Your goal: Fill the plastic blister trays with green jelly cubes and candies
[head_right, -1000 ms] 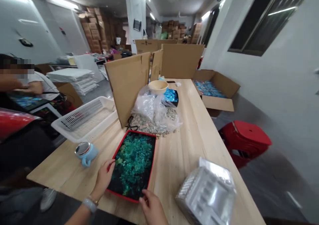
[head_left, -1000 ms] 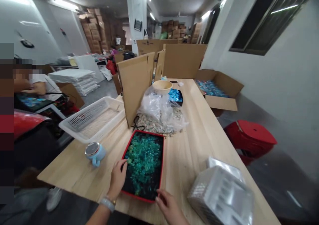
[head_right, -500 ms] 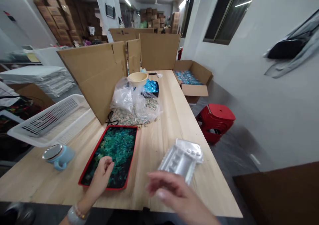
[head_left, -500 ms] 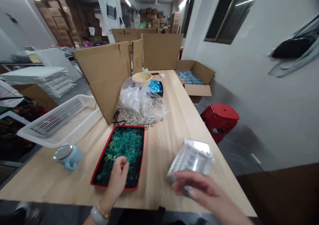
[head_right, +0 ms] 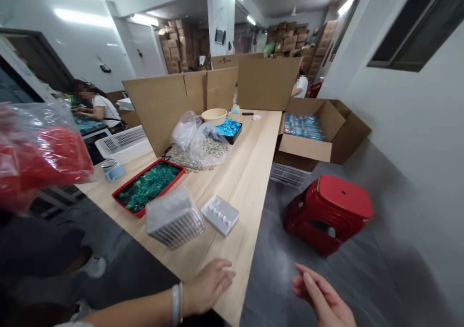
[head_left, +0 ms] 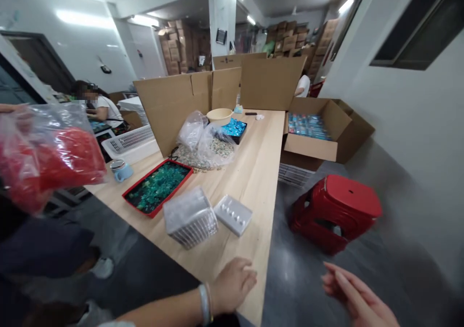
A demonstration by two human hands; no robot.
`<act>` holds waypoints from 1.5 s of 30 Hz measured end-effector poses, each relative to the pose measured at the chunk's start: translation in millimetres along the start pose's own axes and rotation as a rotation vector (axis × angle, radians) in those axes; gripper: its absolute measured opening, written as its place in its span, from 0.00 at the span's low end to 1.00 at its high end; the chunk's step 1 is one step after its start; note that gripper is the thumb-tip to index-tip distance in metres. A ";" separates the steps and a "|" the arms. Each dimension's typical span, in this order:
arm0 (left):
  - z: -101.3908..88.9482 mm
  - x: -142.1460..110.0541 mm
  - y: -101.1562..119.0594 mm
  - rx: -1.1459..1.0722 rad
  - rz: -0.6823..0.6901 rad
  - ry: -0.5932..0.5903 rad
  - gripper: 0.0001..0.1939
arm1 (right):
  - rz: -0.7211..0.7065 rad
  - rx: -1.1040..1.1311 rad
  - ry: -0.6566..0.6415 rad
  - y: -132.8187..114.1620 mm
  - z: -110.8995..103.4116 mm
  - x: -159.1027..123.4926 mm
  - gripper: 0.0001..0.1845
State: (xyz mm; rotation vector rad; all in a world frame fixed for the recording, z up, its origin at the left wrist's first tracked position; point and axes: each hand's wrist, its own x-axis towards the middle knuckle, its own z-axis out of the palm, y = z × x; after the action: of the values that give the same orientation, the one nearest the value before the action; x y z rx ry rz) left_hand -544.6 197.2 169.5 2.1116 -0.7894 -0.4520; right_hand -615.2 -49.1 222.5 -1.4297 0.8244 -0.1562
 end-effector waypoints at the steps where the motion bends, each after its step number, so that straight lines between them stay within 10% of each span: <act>1: 21.6 2.4 -2.5 0.019 -0.028 -0.058 0.14 | -0.030 0.003 0.005 -1.3 -4.6 14.4 0.28; 6: 78.8 31.8 -4.1 -0.262 -0.330 -0.040 0.14 | -0.233 -0.063 -0.123 -20.1 0.6 100.6 0.22; 10: 90.5 109.0 24.8 -0.746 -0.634 0.163 0.28 | -0.424 -0.115 -0.219 -49.2 17.5 156.4 0.22; 15: 69.8 222.0 86.0 -1.544 -0.489 0.119 0.37 | -0.598 -0.399 -0.490 -59.5 31.1 206.9 0.17; 20: 51.2 288.8 105.8 -1.432 -0.357 0.139 0.35 | -0.630 -0.561 -0.618 -64.9 39.4 278.0 0.18; 28: 9.3 346.6 18.3 -0.321 -0.548 1.374 0.26 | -0.625 -0.620 -0.719 -107.9 60.2 462.7 0.19; 31: -24.9 348.8 -25.9 -0.064 -0.756 1.630 0.28 | -0.634 -0.652 -0.805 -125.7 90.7 515.4 0.18; 36: -53.9 354.0 -85.7 0.043 -1.062 1.492 0.36 | -0.737 -0.714 -1.082 -141.9 190.6 548.7 0.19; 41: -38.3 391.2 -123.0 0.153 -1.308 1.091 0.42 | -0.800 -0.728 -1.282 -121.6 299.1 542.7 0.23; 45: -21.3 423.6 -137.6 0.331 -1.506 1.004 0.46 | -0.822 -0.729 -1.395 -101.5 369.3 517.8 0.26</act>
State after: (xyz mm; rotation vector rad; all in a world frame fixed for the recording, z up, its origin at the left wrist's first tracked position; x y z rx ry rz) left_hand -167.5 -10.6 53.8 2.4412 1.4613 0.0967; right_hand 11.7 -59.1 75.5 -1.9786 -0.9678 0.5451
